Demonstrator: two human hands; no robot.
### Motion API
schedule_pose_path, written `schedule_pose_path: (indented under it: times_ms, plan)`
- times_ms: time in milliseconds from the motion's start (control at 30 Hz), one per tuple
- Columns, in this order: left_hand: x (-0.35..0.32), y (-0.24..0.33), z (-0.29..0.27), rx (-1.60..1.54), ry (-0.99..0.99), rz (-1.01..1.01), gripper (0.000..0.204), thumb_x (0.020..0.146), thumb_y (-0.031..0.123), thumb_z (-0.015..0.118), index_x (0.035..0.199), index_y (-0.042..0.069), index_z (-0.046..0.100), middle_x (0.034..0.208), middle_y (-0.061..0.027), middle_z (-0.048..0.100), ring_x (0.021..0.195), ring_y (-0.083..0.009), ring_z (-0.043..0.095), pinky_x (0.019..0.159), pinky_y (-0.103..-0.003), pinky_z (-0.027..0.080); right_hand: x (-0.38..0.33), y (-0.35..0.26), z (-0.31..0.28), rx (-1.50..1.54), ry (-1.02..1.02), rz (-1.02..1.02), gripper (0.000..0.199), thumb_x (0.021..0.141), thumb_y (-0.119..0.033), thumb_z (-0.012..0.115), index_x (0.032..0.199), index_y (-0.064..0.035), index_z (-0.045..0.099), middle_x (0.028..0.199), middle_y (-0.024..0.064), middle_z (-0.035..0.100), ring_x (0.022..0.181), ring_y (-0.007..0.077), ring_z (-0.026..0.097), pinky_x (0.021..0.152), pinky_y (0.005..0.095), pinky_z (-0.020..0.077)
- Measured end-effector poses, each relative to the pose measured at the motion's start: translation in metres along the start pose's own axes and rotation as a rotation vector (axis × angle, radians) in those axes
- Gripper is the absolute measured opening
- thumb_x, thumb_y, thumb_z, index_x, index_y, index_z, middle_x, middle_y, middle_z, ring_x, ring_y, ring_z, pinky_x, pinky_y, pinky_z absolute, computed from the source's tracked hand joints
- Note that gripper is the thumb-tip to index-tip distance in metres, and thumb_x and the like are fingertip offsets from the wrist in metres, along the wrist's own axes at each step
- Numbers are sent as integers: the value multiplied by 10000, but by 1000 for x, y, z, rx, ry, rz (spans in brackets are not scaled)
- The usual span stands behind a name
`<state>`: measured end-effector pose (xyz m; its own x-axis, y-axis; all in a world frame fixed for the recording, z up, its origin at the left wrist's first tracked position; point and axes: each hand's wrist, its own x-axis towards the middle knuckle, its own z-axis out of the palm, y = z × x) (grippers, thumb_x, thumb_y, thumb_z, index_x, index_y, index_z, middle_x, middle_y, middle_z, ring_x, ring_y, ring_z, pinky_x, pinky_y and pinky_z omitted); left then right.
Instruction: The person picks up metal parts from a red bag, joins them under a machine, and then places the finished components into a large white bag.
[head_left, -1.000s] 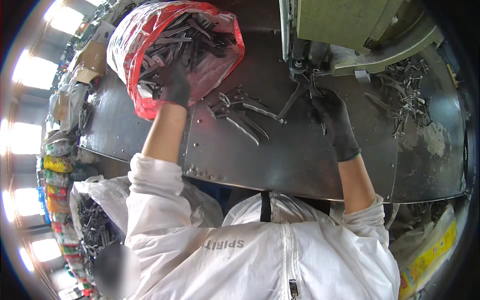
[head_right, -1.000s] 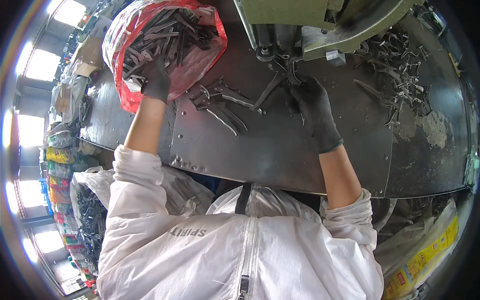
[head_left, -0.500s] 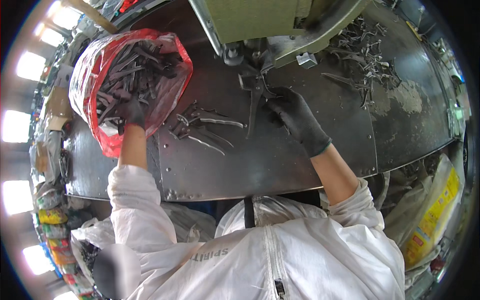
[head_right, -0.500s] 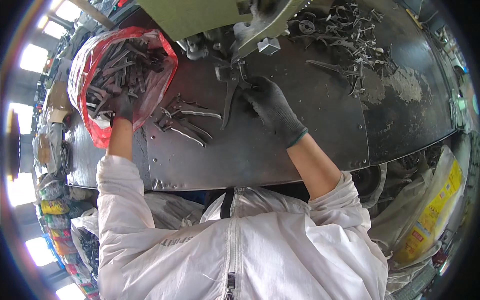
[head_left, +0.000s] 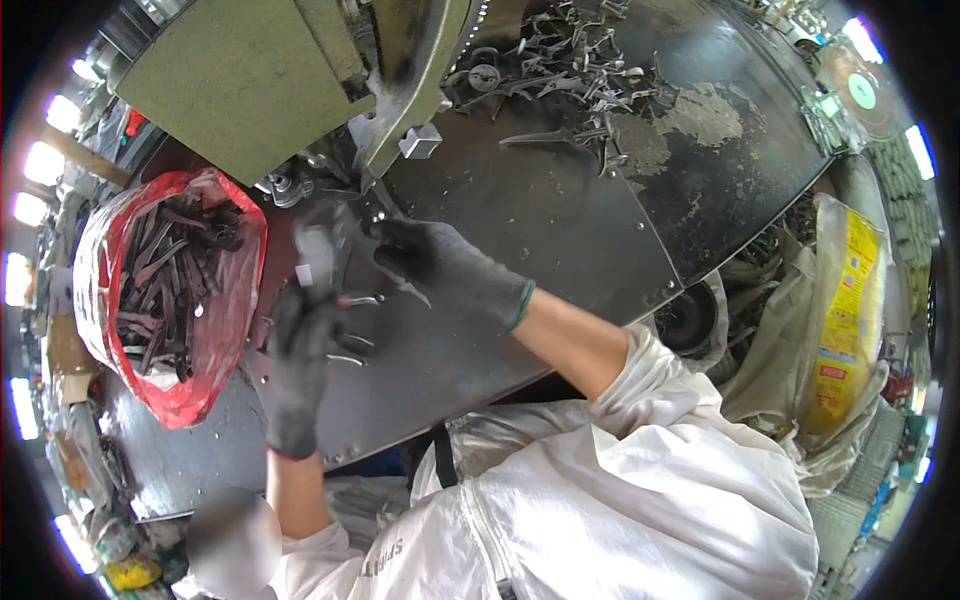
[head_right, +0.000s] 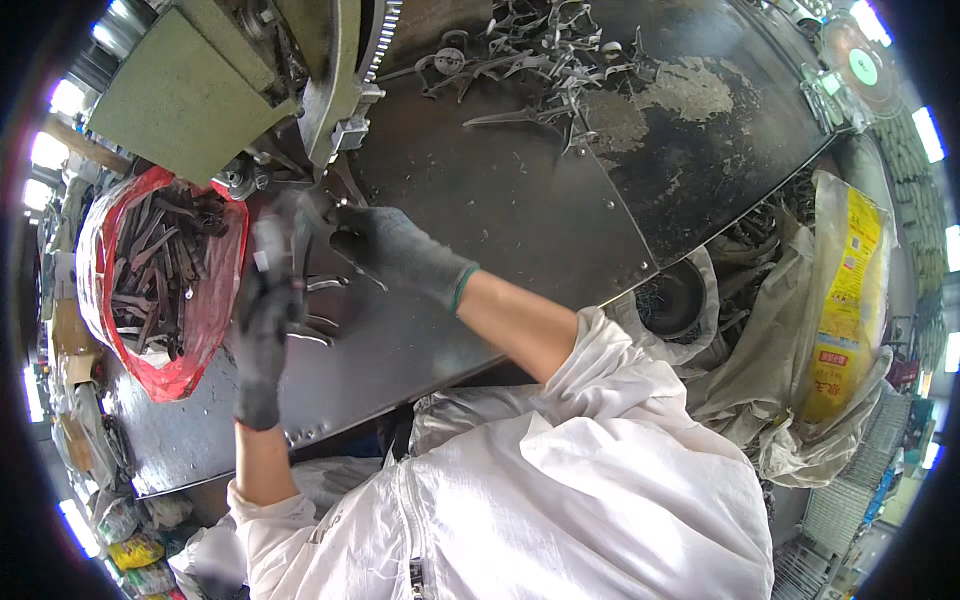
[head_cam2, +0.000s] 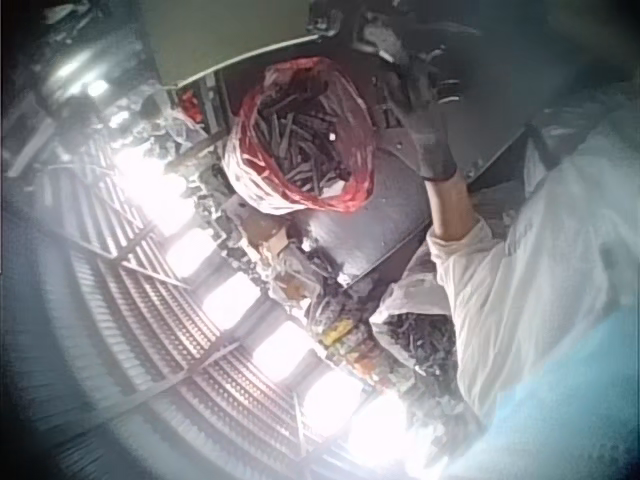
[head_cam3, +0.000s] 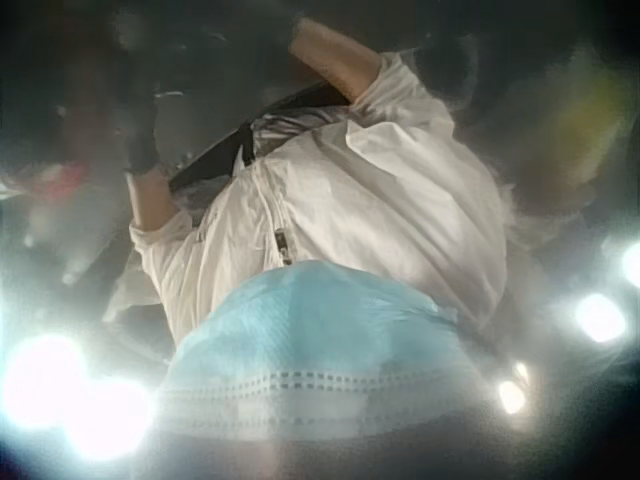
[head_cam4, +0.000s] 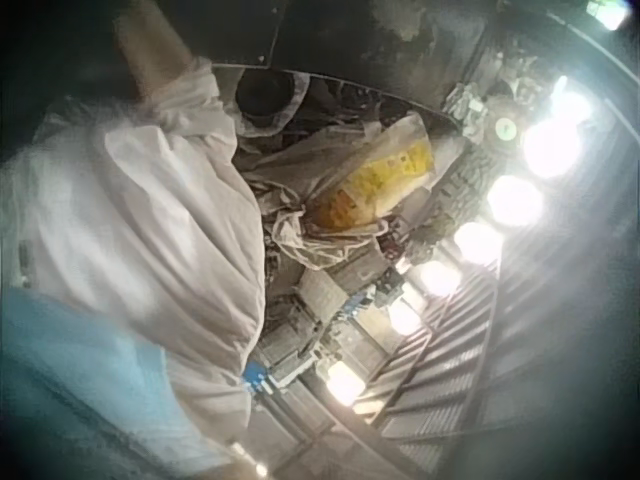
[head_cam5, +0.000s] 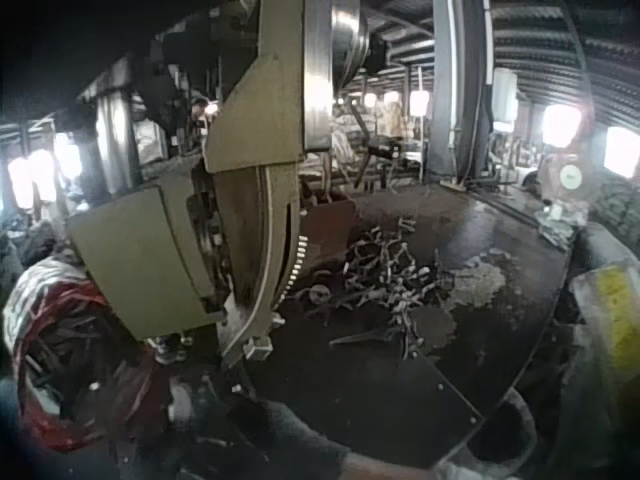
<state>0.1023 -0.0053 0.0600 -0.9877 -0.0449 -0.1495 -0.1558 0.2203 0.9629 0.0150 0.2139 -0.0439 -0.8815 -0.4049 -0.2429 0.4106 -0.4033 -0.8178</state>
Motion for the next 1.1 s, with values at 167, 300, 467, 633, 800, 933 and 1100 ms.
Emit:
schedule_pose_path:
  times_ms: [167,300,467,633,800,933,1100]
  plan:
    - [38,-10,67,17,-219,98,407,1072,392,579,1271,45,655,1022,-36,705,703,-77,556,638,-243,452,12,-65,-274,-1014,666,-609,386,1064,-368,521,1223,-69,706,1109,197,746,1047,376,713,925,501,543]
    - [42,-79,3,130,23,-152,363,1072,370,580,1185,40,680,931,0,679,707,-95,602,638,-269,487,-59,-139,-134,-1638,754,-189,403,1054,-366,582,1275,-36,654,1091,209,754,1021,334,736,897,464,551]
    - [43,-58,-19,114,21,-225,385,1045,420,605,1175,64,671,913,9,667,761,-93,610,667,-291,519,-93,-146,-96,-729,433,-199,376,998,-187,657,1334,-29,602,1036,246,738,1030,357,734,891,480,557]
    - [45,-20,-2,13,47,-245,443,1062,461,597,1186,42,669,916,-19,686,705,-92,617,659,-262,510,-60,-137,-98,-1545,960,-813,479,946,-90,660,1411,-56,550,972,179,720,771,240,721,723,421,582]
    - [50,-19,4,83,-29,-199,510,1058,523,565,1206,45,662,954,-23,692,761,-99,613,705,-272,514,-59,-150,-100,-1429,837,-520,461,947,-58,643,1397,-26,551,1092,191,721,757,218,724,668,383,594]
    - [53,-29,-2,-7,-92,-166,494,1079,476,552,1246,20,644,954,-40,694,793,-106,640,712,-277,519,-60,-193,-142,223,100,6,333,988,-23,605,1314,44,601,1078,190,725,772,179,722,543,237,551]
    - [61,-36,8,-31,-129,-139,464,1087,435,561,1270,14,630,973,-64,707,838,-132,680,748,-289,549,-42,-111,-51,35,82,21,301,1002,-51,651,1291,25,612,990,145,725,745,139,696,529,205,533]
